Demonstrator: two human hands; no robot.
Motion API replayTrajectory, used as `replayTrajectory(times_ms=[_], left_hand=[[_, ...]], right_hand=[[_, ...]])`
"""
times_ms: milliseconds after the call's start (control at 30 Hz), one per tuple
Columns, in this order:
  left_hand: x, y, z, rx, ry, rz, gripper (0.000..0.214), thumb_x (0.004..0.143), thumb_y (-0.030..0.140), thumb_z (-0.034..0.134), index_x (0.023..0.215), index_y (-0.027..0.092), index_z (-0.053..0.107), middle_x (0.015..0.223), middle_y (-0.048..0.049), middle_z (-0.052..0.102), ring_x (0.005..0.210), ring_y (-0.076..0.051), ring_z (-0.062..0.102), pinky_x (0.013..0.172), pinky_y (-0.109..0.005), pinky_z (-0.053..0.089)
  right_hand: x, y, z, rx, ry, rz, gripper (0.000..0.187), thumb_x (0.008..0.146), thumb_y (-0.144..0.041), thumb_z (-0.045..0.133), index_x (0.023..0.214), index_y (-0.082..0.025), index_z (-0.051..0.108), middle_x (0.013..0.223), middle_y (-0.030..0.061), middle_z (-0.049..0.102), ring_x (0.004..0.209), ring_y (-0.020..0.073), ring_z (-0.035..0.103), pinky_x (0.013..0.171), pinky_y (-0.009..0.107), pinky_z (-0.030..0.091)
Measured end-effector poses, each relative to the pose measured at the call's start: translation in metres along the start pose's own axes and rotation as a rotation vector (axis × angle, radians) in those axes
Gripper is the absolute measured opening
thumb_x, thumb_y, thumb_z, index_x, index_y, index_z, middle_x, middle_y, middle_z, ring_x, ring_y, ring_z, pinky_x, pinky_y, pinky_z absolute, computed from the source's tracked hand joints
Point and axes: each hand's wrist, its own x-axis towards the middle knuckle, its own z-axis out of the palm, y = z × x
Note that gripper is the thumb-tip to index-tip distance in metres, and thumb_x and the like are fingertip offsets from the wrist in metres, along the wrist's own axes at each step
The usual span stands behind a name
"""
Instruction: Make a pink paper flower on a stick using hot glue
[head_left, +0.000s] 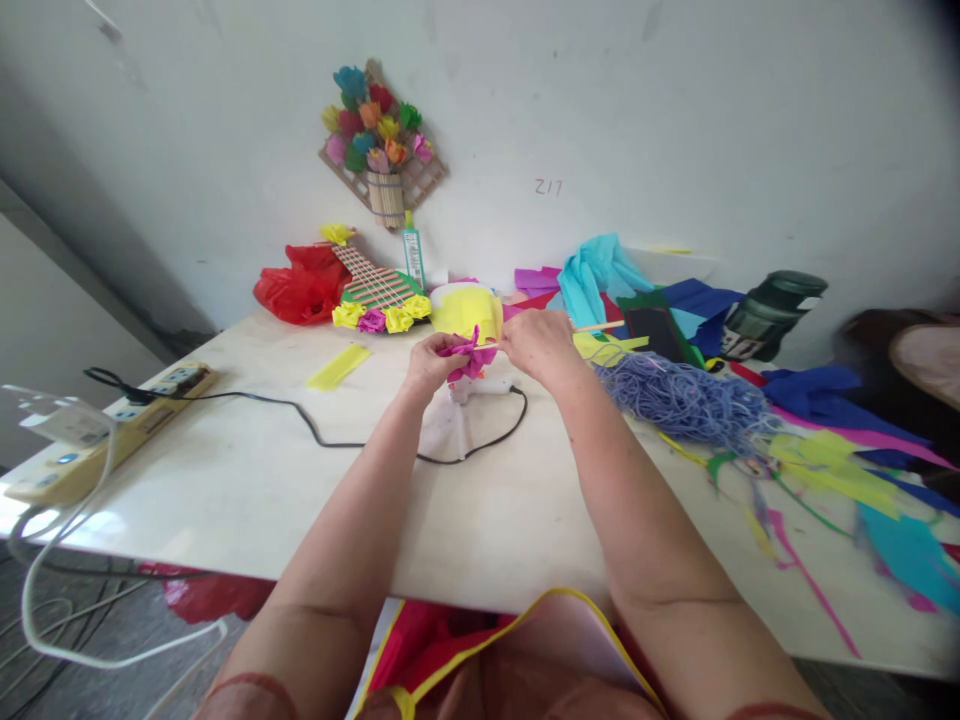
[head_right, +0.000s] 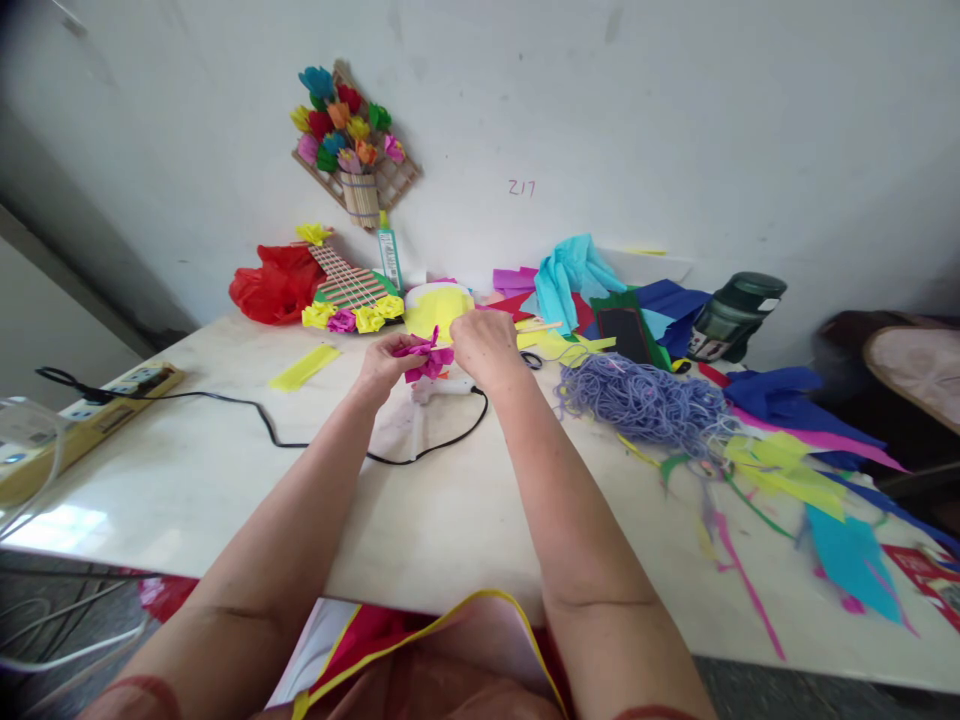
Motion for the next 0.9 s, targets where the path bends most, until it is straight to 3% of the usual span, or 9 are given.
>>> replayTrajectory(times_ms=[533,733,900], left_hand=[[0.0,0.0,-0.003,-0.079,-0.03,-0.014,0.037,0.043,0.027,0.085,0.072,0.014,0.067,0.067,-0.003,0.069,0.06,-0.015,0.063,0.06,-0.027,0.049],[0.001,-0.003,-0.005,-0.233,-0.065,-0.09,0.041,0.043,0.028,0.087,0.077,0.016,0.068,0.07,-0.0016,0.07,0.064,-0.016,0.066,0.062,-0.027,0.05],[0.001,-0.002,0.0,-0.279,-0.061,-0.11,0.045,0.04,0.025,0.087,0.079,0.016,0.067,0.071,-0.0003,0.07,0.063,-0.014,0.065,0.06,-0.025,0.05]], right_hand=[[-0.002,0.014,-0.005,0.02,0.015,0.036,0.034,0.092,-0.03,0.048,0.107,-0.016,0.075,0.101,0.0165,0.074,0.097,0.0275,0.067,0.08,0.034,0.045],[0.004,0.027,0.005,0.242,0.157,0.155,0.034,0.091,-0.035,0.048,0.102,-0.017,0.075,0.103,0.0127,0.074,0.094,0.0222,0.065,0.075,0.029,0.043],[0.014,0.026,0.022,0.49,0.105,0.211,0.033,0.084,-0.043,0.057,0.086,-0.014,0.073,0.083,0.0081,0.071,0.077,0.0186,0.061,0.067,0.027,0.041]])
